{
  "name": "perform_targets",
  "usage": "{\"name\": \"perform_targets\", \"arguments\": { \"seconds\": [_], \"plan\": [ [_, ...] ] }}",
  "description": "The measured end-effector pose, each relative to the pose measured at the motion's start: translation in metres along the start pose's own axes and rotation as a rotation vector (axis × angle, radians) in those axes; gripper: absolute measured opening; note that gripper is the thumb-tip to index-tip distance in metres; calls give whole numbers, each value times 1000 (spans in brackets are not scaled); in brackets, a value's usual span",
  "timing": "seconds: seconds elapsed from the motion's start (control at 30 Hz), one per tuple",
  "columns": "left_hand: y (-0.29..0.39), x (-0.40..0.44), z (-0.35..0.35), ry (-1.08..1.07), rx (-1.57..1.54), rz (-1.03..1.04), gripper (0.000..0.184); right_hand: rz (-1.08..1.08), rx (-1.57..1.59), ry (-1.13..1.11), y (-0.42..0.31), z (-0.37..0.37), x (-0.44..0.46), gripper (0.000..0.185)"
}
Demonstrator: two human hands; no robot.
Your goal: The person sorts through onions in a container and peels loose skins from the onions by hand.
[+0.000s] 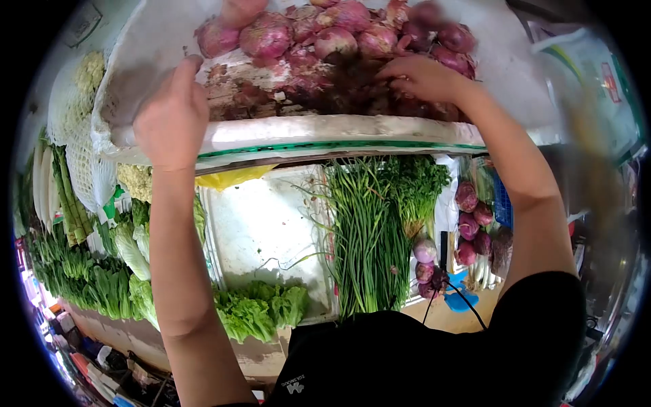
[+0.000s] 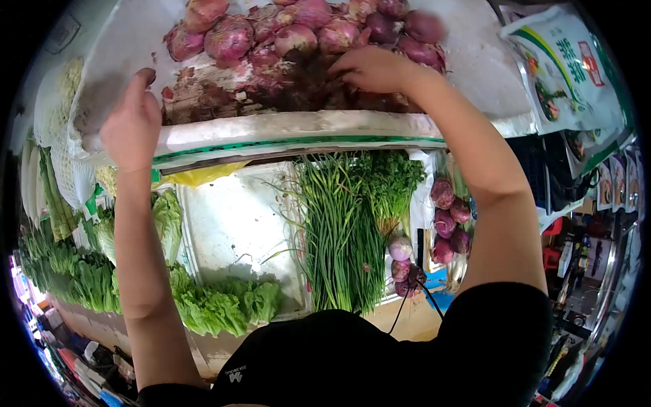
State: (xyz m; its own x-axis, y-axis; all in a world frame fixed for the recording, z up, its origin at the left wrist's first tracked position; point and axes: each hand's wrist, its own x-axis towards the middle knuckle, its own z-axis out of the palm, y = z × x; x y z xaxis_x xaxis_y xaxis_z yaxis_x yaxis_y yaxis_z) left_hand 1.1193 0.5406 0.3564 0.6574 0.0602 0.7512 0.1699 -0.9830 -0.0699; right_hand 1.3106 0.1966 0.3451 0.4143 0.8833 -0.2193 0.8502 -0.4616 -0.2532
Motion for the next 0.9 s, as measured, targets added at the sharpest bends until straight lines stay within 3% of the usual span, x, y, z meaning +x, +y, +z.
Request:
{"name": "perform_targets", "arguments": {
  "seconds": [0.07,0.17,0.27,0.3,0.4,0.43,0.5,0.57,0.6,0.67,0.7,0.8,0.9],
  "plan": [
    [2,0,-3,-110,10,-45,22,82,100,204,1,-13,-41,29],
    [7,5,-7,-260,14,-86,20,221,-111,424,8,-16,-89,22],
    [9,11,-14,-433,30,-77,22,465,-47,635,-6,-6,-113,20],
    [6,12,-10,-487,28,-53,25,667,-14,575,-20,-3,-115,20],
    [-7,20,15,-742,-135,46,41,623,3,703,-13,23,-115,20],
    [-12,20,30,-847,-217,80,47,530,-60,856,-9,25,-112,19],
    [0,19,65,-817,-440,351,71,521,-57,888,-8,28,-112,18],
    [55,53,69,-1451,-357,100,87,510,-55,915,-6,28,-111,16],
    [55,44,104,-1324,-535,350,93,506,-50,923,-7,28,-112,16],
    [97,45,127,-1283,-822,458,97,506,-41,943,-8,30,-112,15],
    [128,53,116,-1231,-614,548,98,508,-39,955,-9,30,-111,15],
    [184,51,122,-969,-556,727,108,505,-42,961,-9,28,-111,14],
    [221,57,128,-955,-405,850,122,513,-24,956,-11,28,-109,13]
  ]
}}
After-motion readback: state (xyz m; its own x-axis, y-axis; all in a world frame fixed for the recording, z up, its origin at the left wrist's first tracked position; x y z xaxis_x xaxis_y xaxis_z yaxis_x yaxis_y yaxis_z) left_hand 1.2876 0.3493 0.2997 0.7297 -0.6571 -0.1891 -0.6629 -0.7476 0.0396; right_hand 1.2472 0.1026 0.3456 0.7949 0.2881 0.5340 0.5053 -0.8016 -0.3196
